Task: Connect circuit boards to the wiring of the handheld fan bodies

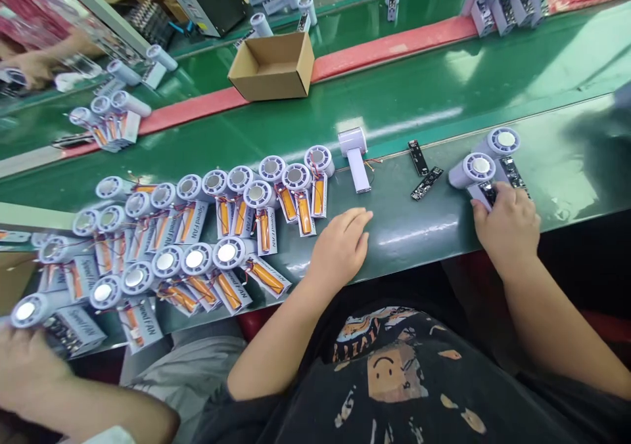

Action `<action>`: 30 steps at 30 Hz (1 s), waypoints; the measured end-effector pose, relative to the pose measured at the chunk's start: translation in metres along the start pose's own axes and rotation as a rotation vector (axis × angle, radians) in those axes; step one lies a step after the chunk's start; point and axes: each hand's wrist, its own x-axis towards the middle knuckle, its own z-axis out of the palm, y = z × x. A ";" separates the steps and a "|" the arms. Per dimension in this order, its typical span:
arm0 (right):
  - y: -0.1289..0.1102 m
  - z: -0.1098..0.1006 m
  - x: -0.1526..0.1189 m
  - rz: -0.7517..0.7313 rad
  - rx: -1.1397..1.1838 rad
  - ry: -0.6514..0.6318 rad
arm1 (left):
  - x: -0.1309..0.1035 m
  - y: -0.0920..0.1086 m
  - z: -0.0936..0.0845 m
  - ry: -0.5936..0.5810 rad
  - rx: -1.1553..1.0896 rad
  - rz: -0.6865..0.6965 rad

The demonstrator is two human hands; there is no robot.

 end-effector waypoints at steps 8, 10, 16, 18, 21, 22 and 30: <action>-0.055 0.012 0.011 -0.528 -0.009 0.029 | 0.091 -0.003 0.028 -0.114 0.267 -0.287; -0.061 0.016 0.016 -0.615 -0.013 -0.076 | 0.090 -0.007 0.022 -0.124 0.209 -0.316; -0.054 0.008 0.013 -0.566 0.061 -0.129 | 0.025 -0.009 0.016 0.098 -0.678 -0.528; -0.054 0.003 0.008 -0.492 0.199 -0.157 | -0.004 0.000 0.022 0.058 -0.916 -0.625; -0.060 -0.004 -0.001 -0.348 0.570 -0.300 | -0.036 0.015 0.021 -0.054 -1.110 -0.642; -0.063 -0.005 -0.005 -0.296 0.722 -0.380 | -0.042 0.019 0.018 -0.118 -1.209 -0.662; -0.095 0.010 -0.035 -0.144 1.364 -0.766 | -0.042 0.033 0.010 -0.360 -1.018 -0.457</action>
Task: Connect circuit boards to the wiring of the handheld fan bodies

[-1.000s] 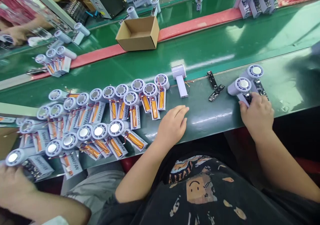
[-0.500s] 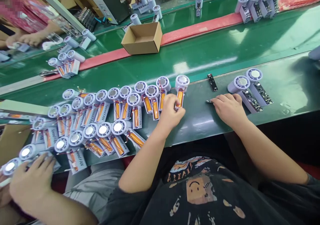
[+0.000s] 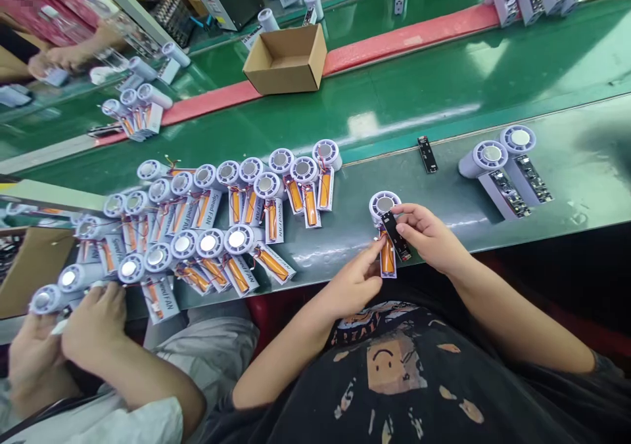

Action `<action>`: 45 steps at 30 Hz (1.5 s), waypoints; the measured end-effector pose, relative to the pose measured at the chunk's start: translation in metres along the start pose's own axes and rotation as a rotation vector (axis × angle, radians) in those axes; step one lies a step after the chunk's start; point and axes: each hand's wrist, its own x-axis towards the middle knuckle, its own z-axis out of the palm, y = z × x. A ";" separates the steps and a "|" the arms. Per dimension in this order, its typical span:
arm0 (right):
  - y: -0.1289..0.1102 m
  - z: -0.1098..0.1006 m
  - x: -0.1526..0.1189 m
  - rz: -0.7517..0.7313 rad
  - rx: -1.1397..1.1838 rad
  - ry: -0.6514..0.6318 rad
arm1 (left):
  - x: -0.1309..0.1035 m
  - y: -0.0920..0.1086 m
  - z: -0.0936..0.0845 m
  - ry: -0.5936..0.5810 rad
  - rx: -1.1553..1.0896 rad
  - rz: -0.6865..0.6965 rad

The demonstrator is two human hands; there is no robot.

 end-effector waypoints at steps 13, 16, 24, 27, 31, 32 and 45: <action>-0.015 0.001 -0.020 -0.172 -0.203 0.043 | -0.001 0.013 -0.014 0.537 0.596 0.491; -0.026 0.010 -0.029 -0.407 -0.557 -0.124 | -0.006 0.021 -0.017 0.377 0.411 0.440; -0.030 0.007 -0.034 -0.507 -0.705 -0.065 | -0.025 0.012 -0.020 0.318 -0.276 0.080; -0.027 0.012 -0.033 -0.511 -0.636 -0.089 | -0.028 0.011 -0.013 0.148 -0.264 -0.009; -0.030 0.010 -0.030 -0.589 -0.621 -0.008 | -0.021 0.007 -0.009 0.097 -0.246 0.015; -0.032 0.008 -0.029 -0.603 -0.680 0.029 | -0.018 0.004 -0.009 0.148 -0.287 0.022; -0.002 0.015 -0.020 -0.469 -1.231 0.059 | 0.027 0.005 -0.011 0.359 0.437 0.178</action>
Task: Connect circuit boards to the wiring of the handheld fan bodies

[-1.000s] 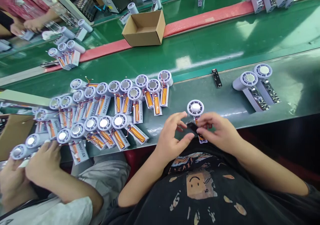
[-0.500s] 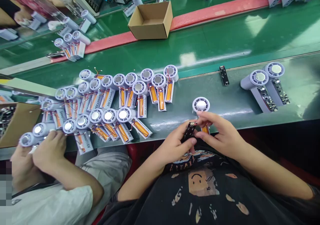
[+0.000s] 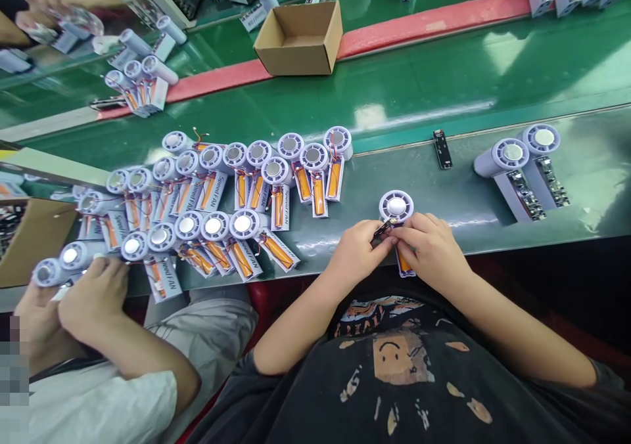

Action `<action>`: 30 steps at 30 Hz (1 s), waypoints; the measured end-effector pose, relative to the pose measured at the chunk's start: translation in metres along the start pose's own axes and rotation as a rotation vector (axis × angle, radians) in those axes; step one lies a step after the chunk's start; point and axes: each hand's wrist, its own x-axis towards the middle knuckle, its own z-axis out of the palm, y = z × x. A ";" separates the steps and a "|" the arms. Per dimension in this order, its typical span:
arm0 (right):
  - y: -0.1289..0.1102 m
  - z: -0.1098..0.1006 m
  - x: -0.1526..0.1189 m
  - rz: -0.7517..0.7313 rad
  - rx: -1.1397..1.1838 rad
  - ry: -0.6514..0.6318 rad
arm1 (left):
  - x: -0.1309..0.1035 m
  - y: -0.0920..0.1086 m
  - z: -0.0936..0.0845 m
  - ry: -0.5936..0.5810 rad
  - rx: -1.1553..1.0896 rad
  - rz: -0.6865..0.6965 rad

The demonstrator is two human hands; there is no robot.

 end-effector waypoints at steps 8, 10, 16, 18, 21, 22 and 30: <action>0.022 -0.007 -0.002 0.035 0.130 -0.035 | 0.002 -0.012 -0.004 -0.073 0.027 -0.151; 0.034 -0.012 -0.001 0.023 0.359 -0.180 | 0.001 -0.016 -0.004 -0.095 -0.064 -0.209; 0.044 -0.015 0.003 0.491 1.071 -0.282 | 0.000 -0.016 -0.003 -0.121 -0.156 -0.245; 0.041 -0.013 0.005 0.651 1.343 -0.234 | 0.000 -0.016 -0.004 -0.125 -0.148 -0.225; 0.035 -0.011 0.009 0.780 1.641 -0.221 | -0.001 -0.018 -0.004 -0.117 -0.165 -0.206; 0.034 -0.010 0.009 0.803 1.694 -0.216 | -0.001 -0.018 -0.004 -0.113 -0.177 -0.204; 0.026 -0.004 0.000 0.553 1.367 -0.047 | -0.002 -0.025 -0.004 -0.094 -0.248 -0.207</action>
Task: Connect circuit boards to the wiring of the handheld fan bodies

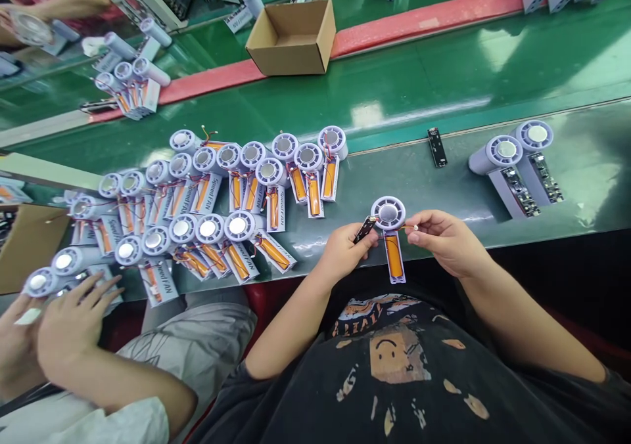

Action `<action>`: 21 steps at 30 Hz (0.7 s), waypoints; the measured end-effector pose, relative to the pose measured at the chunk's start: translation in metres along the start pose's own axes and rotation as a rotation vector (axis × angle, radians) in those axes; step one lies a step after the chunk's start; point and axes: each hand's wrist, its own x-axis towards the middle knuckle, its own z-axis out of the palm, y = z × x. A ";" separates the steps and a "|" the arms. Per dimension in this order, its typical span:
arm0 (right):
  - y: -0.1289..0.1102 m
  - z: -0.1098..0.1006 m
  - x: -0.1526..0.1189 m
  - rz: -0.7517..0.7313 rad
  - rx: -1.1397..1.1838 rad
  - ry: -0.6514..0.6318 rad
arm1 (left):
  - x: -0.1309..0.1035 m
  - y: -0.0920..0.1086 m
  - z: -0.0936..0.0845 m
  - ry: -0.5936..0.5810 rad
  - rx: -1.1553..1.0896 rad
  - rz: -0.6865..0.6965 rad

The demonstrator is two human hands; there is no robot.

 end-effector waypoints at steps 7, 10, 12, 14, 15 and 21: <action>-0.015 -0.004 -0.010 -0.497 -0.691 0.032 | 0.000 -0.002 0.001 0.006 -0.009 0.004; -0.018 -0.006 -0.011 -0.503 -0.760 -0.038 | 0.000 0.000 0.001 0.012 -0.008 0.002; -0.018 -0.007 -0.012 -0.506 -0.813 0.015 | -0.001 0.001 0.001 0.017 -0.003 0.001; -0.018 -0.006 -0.012 -0.533 -0.869 0.089 | -0.001 0.002 0.001 0.021 0.001 0.000; -0.017 -0.005 -0.013 -0.552 -0.893 0.115 | -0.001 0.003 0.001 0.022 0.003 0.000; -0.013 -0.005 -0.009 -0.631 -0.999 0.160 | -0.001 0.003 0.002 0.024 0.004 0.007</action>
